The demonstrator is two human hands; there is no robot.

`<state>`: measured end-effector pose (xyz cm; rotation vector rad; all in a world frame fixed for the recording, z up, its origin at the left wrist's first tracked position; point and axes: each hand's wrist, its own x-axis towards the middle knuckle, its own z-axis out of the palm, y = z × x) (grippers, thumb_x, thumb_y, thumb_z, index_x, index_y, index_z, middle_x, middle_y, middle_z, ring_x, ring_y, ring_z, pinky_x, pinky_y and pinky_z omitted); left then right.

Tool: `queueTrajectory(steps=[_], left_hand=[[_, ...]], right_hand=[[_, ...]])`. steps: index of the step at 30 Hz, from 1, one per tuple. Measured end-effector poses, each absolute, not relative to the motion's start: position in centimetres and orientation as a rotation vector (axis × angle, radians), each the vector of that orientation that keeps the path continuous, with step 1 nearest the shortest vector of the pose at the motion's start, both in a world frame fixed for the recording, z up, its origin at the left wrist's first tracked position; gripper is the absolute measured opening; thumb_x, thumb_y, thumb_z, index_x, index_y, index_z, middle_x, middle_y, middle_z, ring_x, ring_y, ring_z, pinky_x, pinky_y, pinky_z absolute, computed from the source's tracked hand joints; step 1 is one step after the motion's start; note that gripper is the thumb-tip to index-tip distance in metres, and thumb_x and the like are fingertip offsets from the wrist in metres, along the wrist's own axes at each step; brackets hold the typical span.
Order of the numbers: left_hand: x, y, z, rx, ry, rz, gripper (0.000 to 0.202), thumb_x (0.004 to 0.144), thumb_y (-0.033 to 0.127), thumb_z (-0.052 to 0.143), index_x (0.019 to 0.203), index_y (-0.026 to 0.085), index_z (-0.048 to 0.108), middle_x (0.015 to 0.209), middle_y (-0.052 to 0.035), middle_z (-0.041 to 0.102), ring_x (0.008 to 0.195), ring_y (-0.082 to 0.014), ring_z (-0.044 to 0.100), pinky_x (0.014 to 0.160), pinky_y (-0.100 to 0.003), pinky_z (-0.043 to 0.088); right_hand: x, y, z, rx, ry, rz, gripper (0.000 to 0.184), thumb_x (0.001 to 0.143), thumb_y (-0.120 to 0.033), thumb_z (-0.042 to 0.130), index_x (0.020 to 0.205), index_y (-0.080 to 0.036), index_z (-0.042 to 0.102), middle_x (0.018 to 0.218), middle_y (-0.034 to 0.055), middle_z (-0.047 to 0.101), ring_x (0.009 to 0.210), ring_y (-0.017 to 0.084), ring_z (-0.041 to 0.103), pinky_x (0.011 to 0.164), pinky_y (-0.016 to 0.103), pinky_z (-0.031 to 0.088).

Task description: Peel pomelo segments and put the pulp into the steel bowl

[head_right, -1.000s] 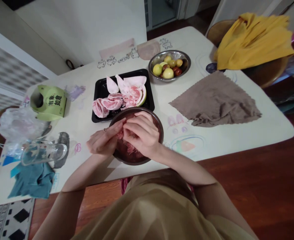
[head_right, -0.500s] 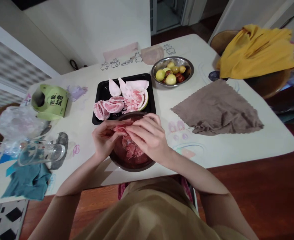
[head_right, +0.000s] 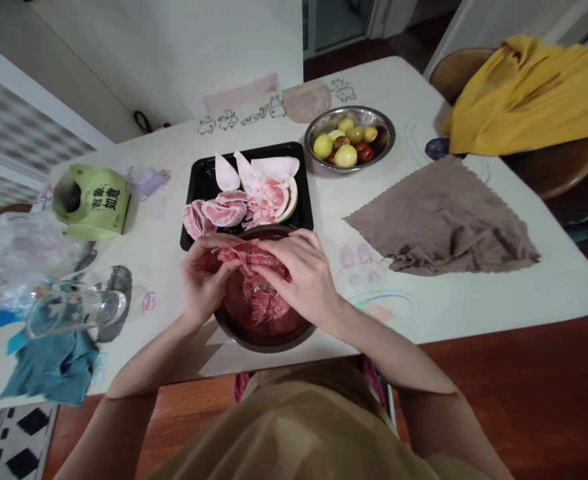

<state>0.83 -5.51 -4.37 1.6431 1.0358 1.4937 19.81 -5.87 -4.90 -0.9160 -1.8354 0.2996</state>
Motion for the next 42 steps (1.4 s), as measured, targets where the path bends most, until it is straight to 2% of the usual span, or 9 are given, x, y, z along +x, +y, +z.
queueTrajectory(steps=[5,10,14,17,23,28,35,39,42], left_hand=[[0.2,-5.9,-4.0,1.83,1.138,1.282,0.029,0.085,0.028,0.081,0.112,0.021,0.073,0.109,-0.0083,0.078,0.102,-0.0205,0.074,0.093,-0.034,0.06],[-0.7,-5.9,-3.4,2.09,1.18,1.145,0.018,0.091,0.021,0.074,0.108,0.021,0.078,0.1,-0.0053,0.081,0.089,-0.0167,0.076,0.085,-0.027,0.061],[-1.2,-5.4,-3.4,2.226,1.098,1.108,0.022,0.095,0.013,0.064,0.11,0.02,0.078,0.102,-0.0055,0.08,0.093,-0.0165,0.077,0.087,-0.025,0.06],[-1.4,-5.2,-3.3,2.221,1.014,1.112,0.022,0.096,0.013,0.062,0.109,0.02,0.078,0.101,-0.0061,0.081,0.093,-0.0169,0.077,0.086,-0.025,0.061],[-1.2,-4.9,-3.2,2.074,0.994,1.136,0.013,0.094,0.023,0.07,0.103,0.021,0.079,0.098,-0.0066,0.081,0.089,-0.0171,0.077,0.083,-0.026,0.061],[-1.1,-4.8,-3.6,1.97,1.058,1.211,0.018,0.089,0.031,0.077,0.103,0.02,0.079,0.095,-0.0078,0.081,0.086,-0.0184,0.076,0.082,-0.028,0.061],[-1.5,-4.7,-4.2,1.858,1.116,1.274,0.022,0.087,0.033,0.079,0.106,0.021,0.078,0.104,-0.0089,0.08,0.093,-0.019,0.077,0.087,-0.028,0.061],[-1.3,-4.7,-4.6,1.741,1.122,1.319,0.037,0.084,0.034,0.083,0.114,0.019,0.069,0.108,-0.0104,0.079,0.094,-0.0197,0.079,0.076,-0.024,0.062],[-1.2,-4.7,-5.0,1.692,1.094,1.35,0.034,0.083,0.036,0.083,0.106,0.018,0.066,0.102,-0.0095,0.079,0.095,-0.0203,0.078,0.07,-0.022,0.062]], right_hand=[[20.0,-5.8,-5.3,-0.888,-1.83,0.274,0.025,0.093,-0.02,0.07,0.118,-0.022,0.069,0.103,0.0062,0.077,0.093,0.02,0.072,0.094,0.042,0.055],[20.2,-5.6,-5.7,-0.86,-1.885,0.248,0.03,0.096,-0.019,0.065,0.125,-0.021,0.068,0.104,0.0071,0.075,0.097,0.021,0.07,0.097,0.046,0.055],[20.5,-5.3,-6.3,-0.778,-1.907,0.257,0.032,0.096,-0.015,0.061,0.125,-0.024,0.069,0.106,0.0063,0.076,0.099,0.021,0.072,0.1,0.05,0.055],[20.8,-4.9,-6.2,-0.733,-1.889,0.303,0.032,0.096,-0.014,0.058,0.122,-0.027,0.071,0.106,0.0043,0.078,0.097,0.02,0.073,0.101,0.049,0.056],[21.2,-4.5,-5.4,-0.722,-1.891,0.386,0.022,0.096,-0.019,0.064,0.114,-0.025,0.074,0.102,0.0032,0.079,0.092,0.017,0.074,0.107,0.047,0.053],[21.2,-4.5,-5.3,-0.801,-1.856,0.37,0.025,0.093,-0.024,0.07,0.118,-0.03,0.074,0.101,0.0013,0.08,0.09,0.018,0.074,0.109,0.049,0.051],[21.3,-4.5,-5.5,-0.864,-1.829,0.37,0.026,0.09,-0.027,0.075,0.116,-0.03,0.074,0.099,0.0006,0.08,0.088,0.018,0.074,0.105,0.046,0.049],[21.3,-4.2,-6.1,-0.908,-1.91,0.363,0.028,0.087,-0.032,0.079,0.113,-0.022,0.073,0.097,0.003,0.079,0.086,0.018,0.072,0.102,0.043,0.045],[21.3,-4.0,-6.8,-0.956,-2.068,0.404,0.025,0.087,-0.032,0.079,0.108,-0.019,0.073,0.096,0.0037,0.077,0.088,0.019,0.07,0.102,0.043,0.041]])
